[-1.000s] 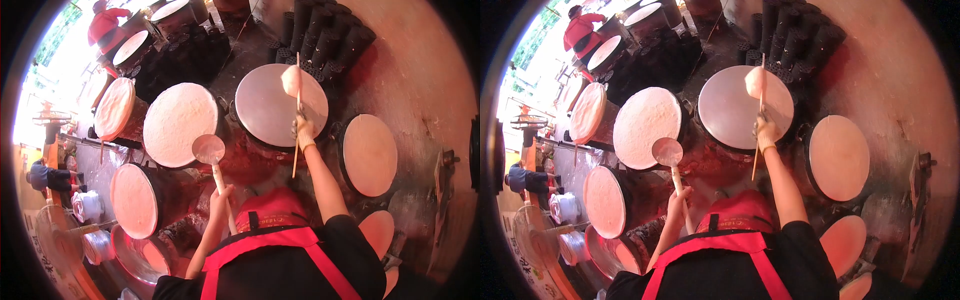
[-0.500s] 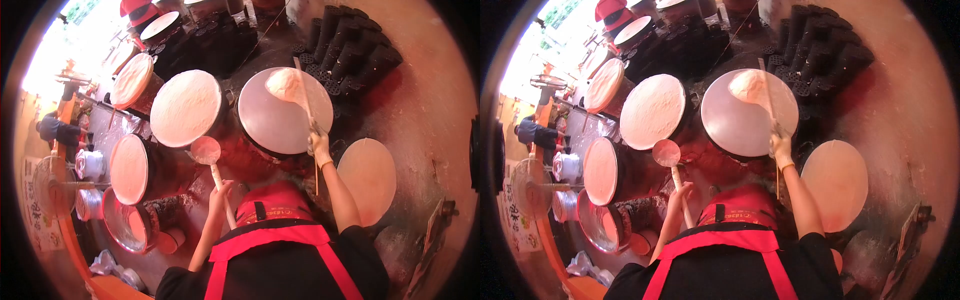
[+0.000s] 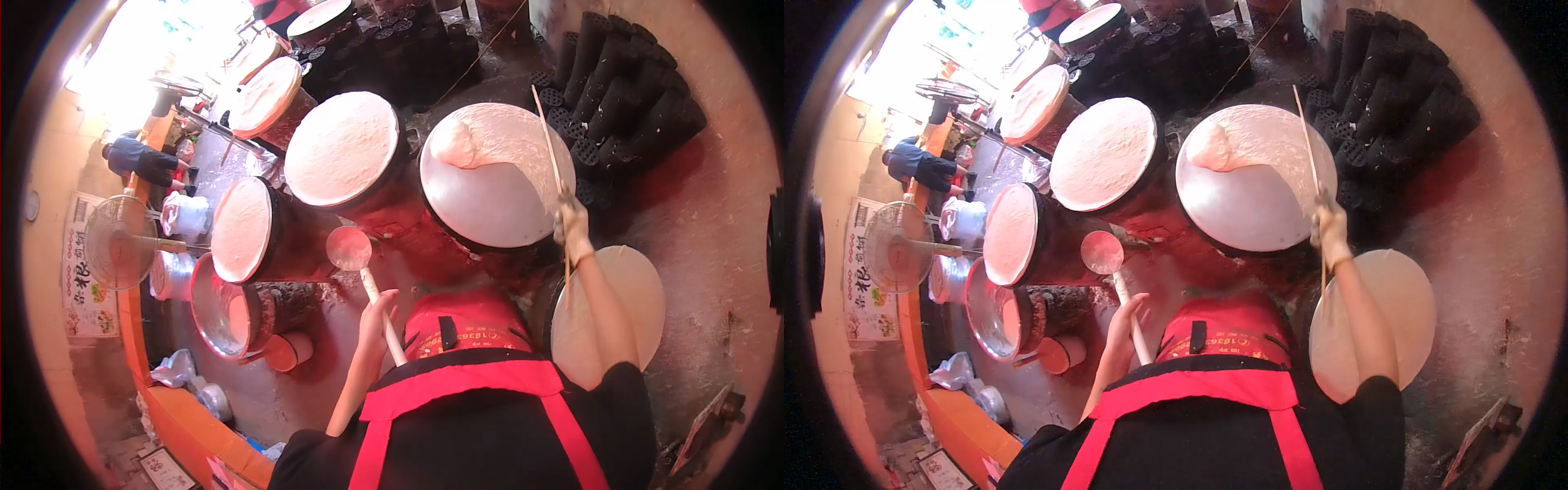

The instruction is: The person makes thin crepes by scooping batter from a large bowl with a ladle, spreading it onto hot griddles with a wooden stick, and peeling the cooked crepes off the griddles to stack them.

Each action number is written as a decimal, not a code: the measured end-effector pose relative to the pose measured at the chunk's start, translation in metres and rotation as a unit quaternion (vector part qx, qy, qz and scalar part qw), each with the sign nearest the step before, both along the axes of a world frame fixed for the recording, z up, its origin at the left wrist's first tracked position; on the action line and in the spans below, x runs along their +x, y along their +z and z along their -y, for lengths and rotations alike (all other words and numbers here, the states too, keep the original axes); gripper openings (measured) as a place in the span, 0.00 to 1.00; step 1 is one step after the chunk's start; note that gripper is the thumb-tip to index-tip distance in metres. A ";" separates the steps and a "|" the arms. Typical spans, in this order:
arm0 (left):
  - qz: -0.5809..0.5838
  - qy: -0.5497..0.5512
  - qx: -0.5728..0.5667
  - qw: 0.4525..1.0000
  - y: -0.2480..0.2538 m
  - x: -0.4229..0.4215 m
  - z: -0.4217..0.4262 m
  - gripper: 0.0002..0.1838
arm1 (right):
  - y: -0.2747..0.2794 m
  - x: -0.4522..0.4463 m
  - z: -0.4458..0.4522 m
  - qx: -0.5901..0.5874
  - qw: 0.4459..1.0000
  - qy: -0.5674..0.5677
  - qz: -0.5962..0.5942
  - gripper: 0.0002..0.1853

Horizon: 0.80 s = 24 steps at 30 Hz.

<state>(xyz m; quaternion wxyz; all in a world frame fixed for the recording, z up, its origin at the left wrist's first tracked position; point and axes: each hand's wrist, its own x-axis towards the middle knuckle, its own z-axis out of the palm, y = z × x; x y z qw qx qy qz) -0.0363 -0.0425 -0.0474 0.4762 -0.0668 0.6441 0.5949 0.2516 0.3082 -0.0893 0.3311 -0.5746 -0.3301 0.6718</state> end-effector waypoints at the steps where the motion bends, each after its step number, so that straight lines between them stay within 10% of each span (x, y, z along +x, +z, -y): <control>1: -0.003 0.001 0.001 1.000 0.000 0.000 0.001 0.11 | 0.000 -0.002 -0.013 0.013 0.998 0.060 0.020 0.21; 6: -0.016 0.000 -0.027 1.000 0.013 0.006 0.001 0.10 | 0.044 0.009 -0.006 -0.042 0.945 0.322 -0.029 0.23; 20: -0.034 -0.089 -0.067 0.993 0.021 -0.007 0.000 0.10 | 0.020 0.065 0.039 -0.035 0.944 0.327 -0.028 0.20; 24: -0.008 -0.167 -0.055 0.984 0.014 -0.032 -0.021 0.12 | 0.025 0.035 0.083 0.007 0.994 0.107 -0.024 0.21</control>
